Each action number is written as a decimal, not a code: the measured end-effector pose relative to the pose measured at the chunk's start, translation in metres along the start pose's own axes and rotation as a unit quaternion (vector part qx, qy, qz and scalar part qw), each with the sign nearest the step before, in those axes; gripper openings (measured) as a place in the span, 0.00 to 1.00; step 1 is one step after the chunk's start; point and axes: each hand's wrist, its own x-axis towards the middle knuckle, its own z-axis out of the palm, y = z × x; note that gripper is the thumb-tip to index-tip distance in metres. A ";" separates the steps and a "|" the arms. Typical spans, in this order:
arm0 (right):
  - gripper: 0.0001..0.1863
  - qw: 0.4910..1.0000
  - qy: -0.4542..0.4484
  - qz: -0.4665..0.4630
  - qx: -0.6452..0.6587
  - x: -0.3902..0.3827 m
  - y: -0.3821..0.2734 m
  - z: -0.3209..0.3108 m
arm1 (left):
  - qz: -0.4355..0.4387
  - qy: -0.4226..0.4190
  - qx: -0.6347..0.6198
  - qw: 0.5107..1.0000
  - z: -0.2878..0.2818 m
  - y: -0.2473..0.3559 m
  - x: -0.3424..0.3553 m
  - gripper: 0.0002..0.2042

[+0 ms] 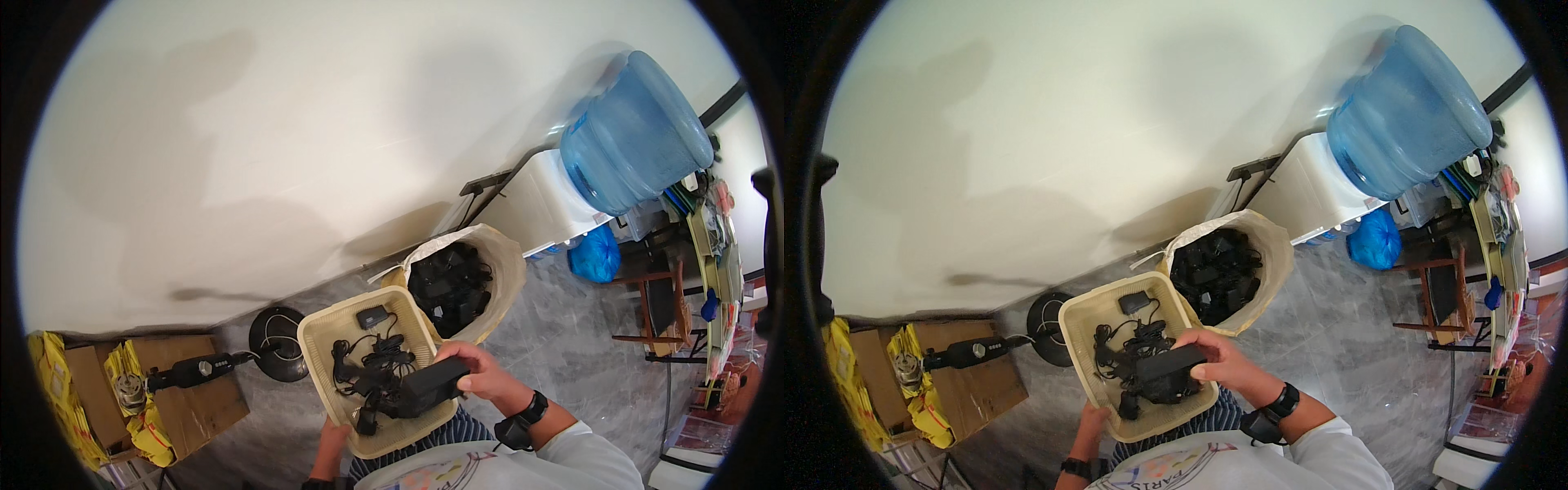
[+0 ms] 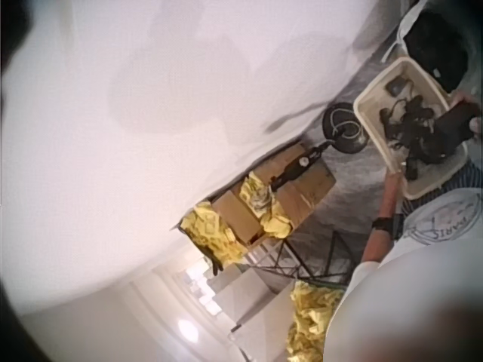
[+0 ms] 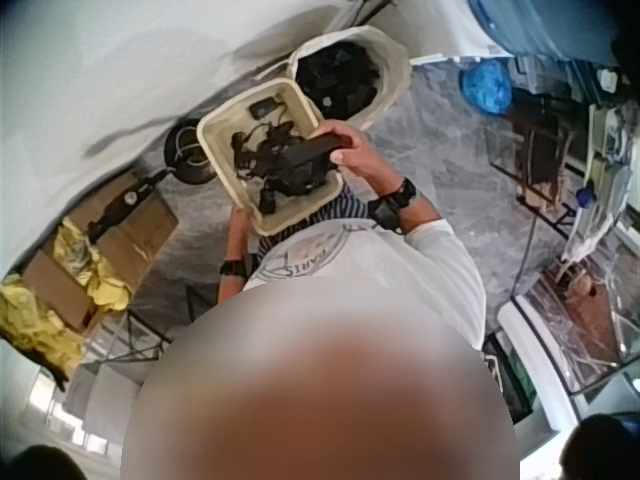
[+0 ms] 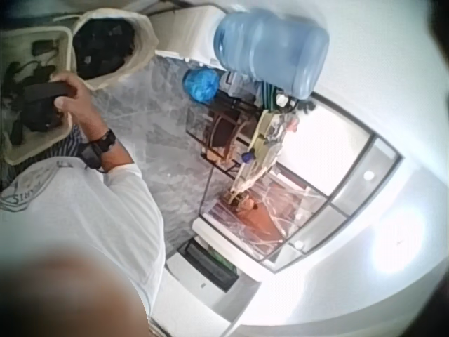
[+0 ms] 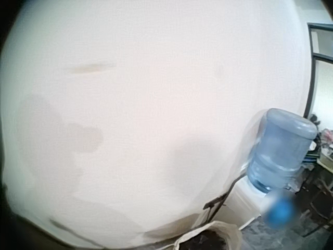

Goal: The person picks up black power adapters from a pile on a green table and places them into a beige plastic basket. They then carry the basket to a larger container and transfer the adapters into it. The person returns to the table and repeats the process of sorting adapters into the basket.

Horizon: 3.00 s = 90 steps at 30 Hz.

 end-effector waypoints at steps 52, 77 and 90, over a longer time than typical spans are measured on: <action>0.23 0.501 -0.155 -0.037 -0.850 0.102 0.099 -0.088 | 0.024 0.016 0.032 0.999 0.020 0.022 -0.012 0.31; 0.24 0.783 0.013 -0.133 -0.608 0.104 0.072 -0.075 | 0.038 0.050 -0.018 0.998 -0.009 0.010 -0.013 0.29; 0.38 0.743 0.082 0.085 -0.658 0.163 0.172 -0.046 | -0.028 0.089 0.131 0.987 -0.001 -0.004 -0.024 0.26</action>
